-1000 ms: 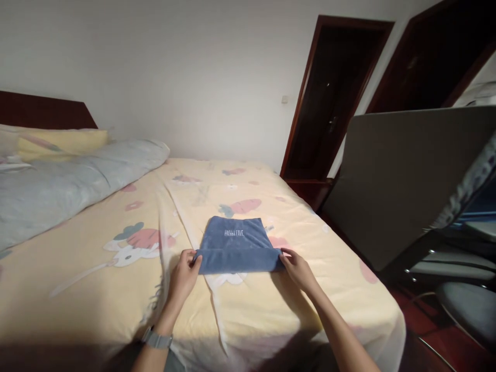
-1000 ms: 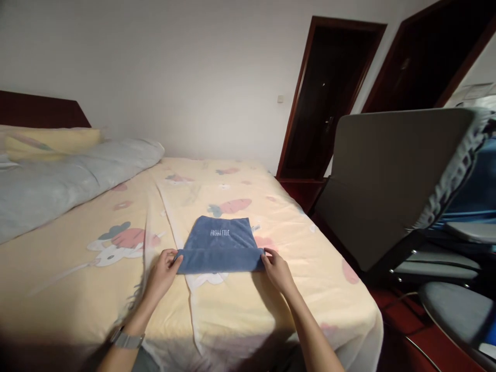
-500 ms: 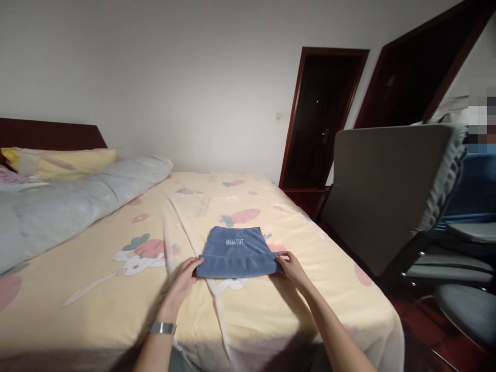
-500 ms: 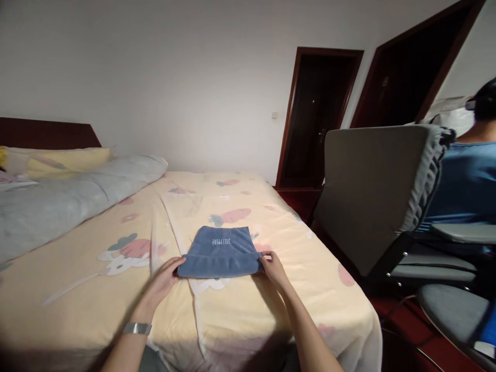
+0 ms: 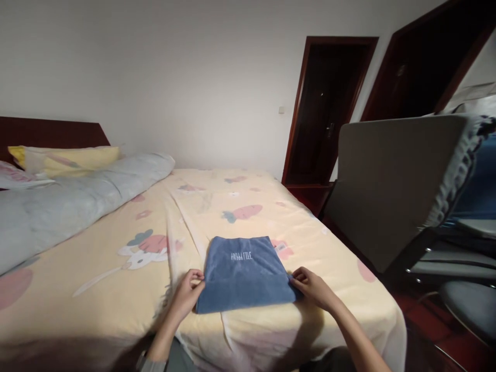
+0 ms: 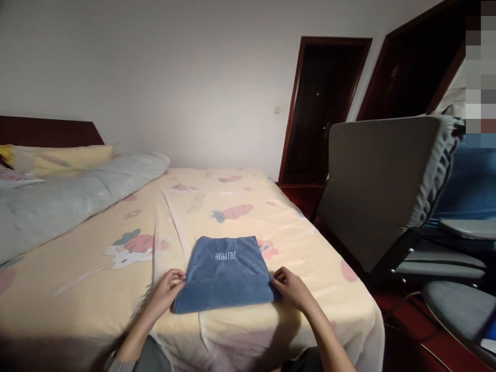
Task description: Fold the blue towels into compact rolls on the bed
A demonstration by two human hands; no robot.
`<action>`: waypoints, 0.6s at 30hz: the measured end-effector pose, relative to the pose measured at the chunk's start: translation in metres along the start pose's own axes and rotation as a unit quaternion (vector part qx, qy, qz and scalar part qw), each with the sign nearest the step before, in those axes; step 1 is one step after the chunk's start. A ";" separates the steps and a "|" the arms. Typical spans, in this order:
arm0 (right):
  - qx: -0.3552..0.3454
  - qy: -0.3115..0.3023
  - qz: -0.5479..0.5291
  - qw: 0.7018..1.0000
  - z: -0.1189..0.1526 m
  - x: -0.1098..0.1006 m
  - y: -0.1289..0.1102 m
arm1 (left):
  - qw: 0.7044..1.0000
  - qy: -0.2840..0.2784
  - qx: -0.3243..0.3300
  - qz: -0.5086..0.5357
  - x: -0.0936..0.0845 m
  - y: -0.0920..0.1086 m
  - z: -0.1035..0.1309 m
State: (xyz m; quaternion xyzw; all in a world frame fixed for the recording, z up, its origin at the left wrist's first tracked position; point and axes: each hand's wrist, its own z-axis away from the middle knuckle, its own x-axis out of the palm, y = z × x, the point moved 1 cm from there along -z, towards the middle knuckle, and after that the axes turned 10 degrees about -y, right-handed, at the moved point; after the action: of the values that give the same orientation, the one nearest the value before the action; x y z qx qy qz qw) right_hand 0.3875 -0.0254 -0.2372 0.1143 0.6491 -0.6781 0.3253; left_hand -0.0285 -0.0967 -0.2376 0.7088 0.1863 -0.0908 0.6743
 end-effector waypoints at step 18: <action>0.049 0.075 0.043 0.995 -0.152 0.008 -0.028 | 0.996 -0.079 0.022 -0.046 0.025 0.019 -0.130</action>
State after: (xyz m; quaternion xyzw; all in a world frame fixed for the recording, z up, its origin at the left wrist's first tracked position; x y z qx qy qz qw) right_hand 0.3241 0.1160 -0.2399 0.2082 0.6318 -0.6844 0.2983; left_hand -0.0140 0.0348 -0.2206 0.7045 0.1622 -0.1815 0.6666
